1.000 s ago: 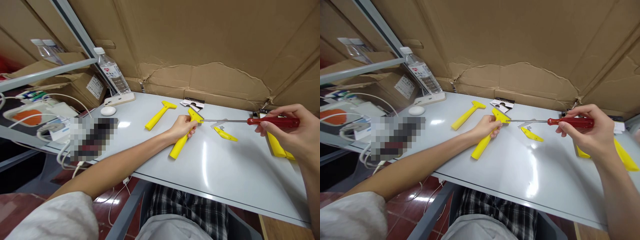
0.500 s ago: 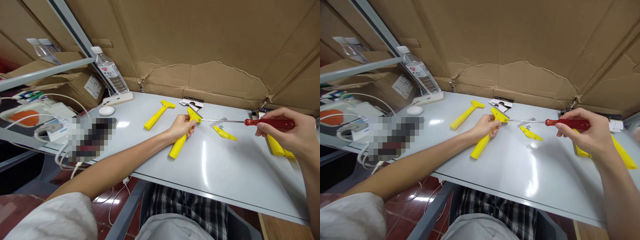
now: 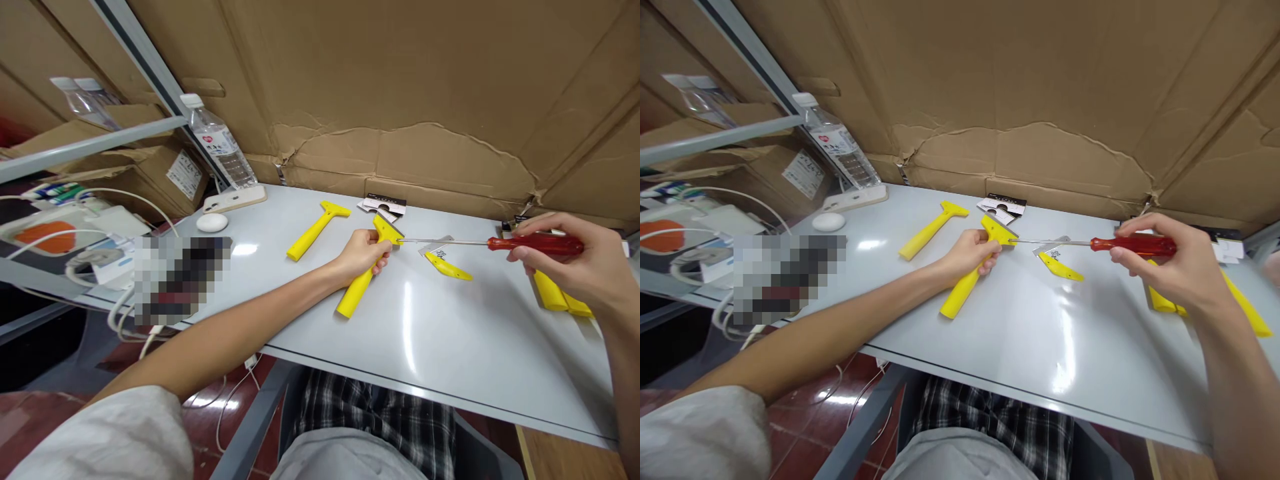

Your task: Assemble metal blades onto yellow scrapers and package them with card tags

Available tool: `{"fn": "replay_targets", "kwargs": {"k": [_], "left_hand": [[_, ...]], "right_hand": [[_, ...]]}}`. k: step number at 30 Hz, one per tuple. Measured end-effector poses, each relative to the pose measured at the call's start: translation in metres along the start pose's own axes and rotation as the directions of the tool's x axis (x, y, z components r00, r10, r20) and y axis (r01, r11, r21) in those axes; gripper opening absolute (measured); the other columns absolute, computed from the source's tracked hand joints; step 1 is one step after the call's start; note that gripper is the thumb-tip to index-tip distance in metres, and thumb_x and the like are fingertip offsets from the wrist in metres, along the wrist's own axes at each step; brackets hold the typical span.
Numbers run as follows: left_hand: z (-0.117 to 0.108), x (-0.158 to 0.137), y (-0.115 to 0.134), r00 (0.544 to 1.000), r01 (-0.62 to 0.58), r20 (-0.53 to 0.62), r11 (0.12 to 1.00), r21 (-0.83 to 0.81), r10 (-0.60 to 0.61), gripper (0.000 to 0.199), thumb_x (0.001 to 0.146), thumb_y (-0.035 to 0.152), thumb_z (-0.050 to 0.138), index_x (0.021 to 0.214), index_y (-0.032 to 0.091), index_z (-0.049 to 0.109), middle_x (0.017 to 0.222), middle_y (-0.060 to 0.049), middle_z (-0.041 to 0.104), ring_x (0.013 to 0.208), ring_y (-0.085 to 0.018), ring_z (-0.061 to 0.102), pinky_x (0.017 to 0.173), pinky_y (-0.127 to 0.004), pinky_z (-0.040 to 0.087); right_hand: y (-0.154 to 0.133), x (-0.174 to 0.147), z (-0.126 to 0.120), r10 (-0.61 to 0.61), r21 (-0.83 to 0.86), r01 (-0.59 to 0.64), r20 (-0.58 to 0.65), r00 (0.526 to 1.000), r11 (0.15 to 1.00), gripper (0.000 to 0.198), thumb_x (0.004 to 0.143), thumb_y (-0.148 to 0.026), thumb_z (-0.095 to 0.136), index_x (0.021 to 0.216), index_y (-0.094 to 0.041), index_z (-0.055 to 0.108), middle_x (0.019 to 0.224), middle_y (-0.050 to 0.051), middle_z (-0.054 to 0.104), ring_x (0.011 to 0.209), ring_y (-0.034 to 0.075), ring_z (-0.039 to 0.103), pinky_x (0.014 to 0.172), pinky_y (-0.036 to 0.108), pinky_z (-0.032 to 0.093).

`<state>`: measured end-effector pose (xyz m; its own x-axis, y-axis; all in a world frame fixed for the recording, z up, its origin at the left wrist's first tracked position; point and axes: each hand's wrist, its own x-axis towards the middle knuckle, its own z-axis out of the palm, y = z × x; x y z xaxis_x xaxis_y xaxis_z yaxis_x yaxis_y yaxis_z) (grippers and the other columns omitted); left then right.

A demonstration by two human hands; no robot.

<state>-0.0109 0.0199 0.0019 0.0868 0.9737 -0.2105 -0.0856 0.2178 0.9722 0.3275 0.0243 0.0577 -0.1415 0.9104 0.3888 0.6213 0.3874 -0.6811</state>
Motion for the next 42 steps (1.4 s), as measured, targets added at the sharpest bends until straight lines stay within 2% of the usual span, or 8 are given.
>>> {"fn": "replay_targets", "kwargs": {"k": [12,14,18,20,23,27,33,42], "left_hand": [[0.001,-0.003,0.001,1.000,0.002,-0.003,1.000,-0.003,-0.002,0.017,0.081,0.004,0.062,0.073,0.017,0.054,0.059,0.004,0.053,0.041,-0.005,0.044,0.036,-0.020,0.034],[0.002,-0.005,0.002,1.000,0.021,-0.009,1.000,0.011,-0.020,0.017,0.081,0.004,0.062,0.073,0.017,0.054,0.058,0.004,0.053,0.040,-0.005,0.044,0.036,-0.020,0.034],[0.002,-0.004,0.002,1.000,0.012,-0.007,1.000,0.011,-0.012,0.018,0.081,0.005,0.062,0.073,0.017,0.053,0.058,0.004,0.053,0.041,-0.006,0.044,0.036,-0.020,0.034],[0.002,-0.003,0.001,1.000,0.007,-0.004,1.000,0.000,-0.007,0.018,0.081,0.005,0.063,0.073,0.017,0.053,0.059,0.003,0.053,0.042,-0.006,0.045,0.036,-0.020,0.033],[0.001,-0.001,0.000,1.000,-0.001,0.004,1.000,-0.026,0.001,0.017,0.080,0.005,0.064,0.073,0.017,0.053,0.061,0.003,0.053,0.043,-0.006,0.045,0.036,-0.020,0.033],[0.000,0.000,-0.001,1.000,-0.013,0.013,0.999,-0.034,0.013,0.018,0.079,0.005,0.064,0.072,0.017,0.053,0.062,0.003,0.053,0.043,-0.006,0.044,0.036,-0.020,0.033],[0.000,-0.001,0.003,1.000,0.016,0.023,0.997,-0.073,-0.015,0.017,0.080,0.006,0.065,0.074,0.017,0.053,0.065,0.002,0.053,0.044,-0.005,0.045,0.036,-0.019,0.031],[0.001,-0.003,0.006,1.000,0.013,0.027,0.997,-0.080,-0.011,0.020,0.083,0.005,0.063,0.071,0.017,0.052,0.062,0.002,0.052,0.044,-0.005,0.045,0.036,-0.020,0.032]], "right_hand": [[-0.002,-0.001,0.002,-0.241,0.036,0.241,-0.005,0.970,0.970,0.035,0.069,-0.039,0.090,0.092,-0.018,0.076,0.096,0.004,0.070,0.083,0.005,0.067,0.075,0.008,0.055],[-0.002,-0.002,0.001,-0.218,0.025,0.218,-0.013,0.976,0.976,0.036,0.067,-0.040,0.091,0.092,-0.018,0.076,0.095,0.004,0.071,0.082,0.005,0.067,0.074,0.008,0.055],[-0.004,-0.005,0.002,-0.022,0.104,0.021,0.014,1.000,0.994,0.040,0.072,-0.045,0.087,0.097,-0.016,0.075,0.094,0.008,0.073,0.074,0.012,0.072,0.069,0.017,0.061],[-0.006,-0.005,0.003,-0.003,0.135,0.000,0.024,1.000,0.991,0.038,0.074,-0.044,0.086,0.096,-0.015,0.074,0.091,0.008,0.072,0.073,0.014,0.073,0.067,0.020,0.061],[-0.006,-0.003,0.004,-0.114,0.122,0.111,0.018,0.993,0.986,0.033,0.073,-0.040,0.087,0.092,-0.016,0.074,0.091,0.006,0.071,0.072,0.011,0.071,0.067,0.019,0.059],[-0.005,-0.001,0.003,-0.239,0.047,0.240,-0.018,0.971,0.970,0.035,0.067,-0.039,0.090,0.087,-0.018,0.071,0.101,0.006,0.069,0.092,0.011,0.068,0.077,0.018,0.059],[-0.017,-0.003,0.004,-0.075,0.048,0.083,-0.147,0.986,0.995,0.036,0.067,-0.040,0.089,0.089,-0.016,0.073,0.090,0.005,0.068,0.068,0.010,0.068,0.061,0.019,0.057],[-0.021,-0.002,0.013,0.073,0.227,-0.033,-0.170,0.983,0.973,0.038,0.072,-0.040,0.086,0.082,-0.010,0.065,0.074,0.009,0.068,0.064,0.020,0.071,0.061,0.026,0.061]]}}
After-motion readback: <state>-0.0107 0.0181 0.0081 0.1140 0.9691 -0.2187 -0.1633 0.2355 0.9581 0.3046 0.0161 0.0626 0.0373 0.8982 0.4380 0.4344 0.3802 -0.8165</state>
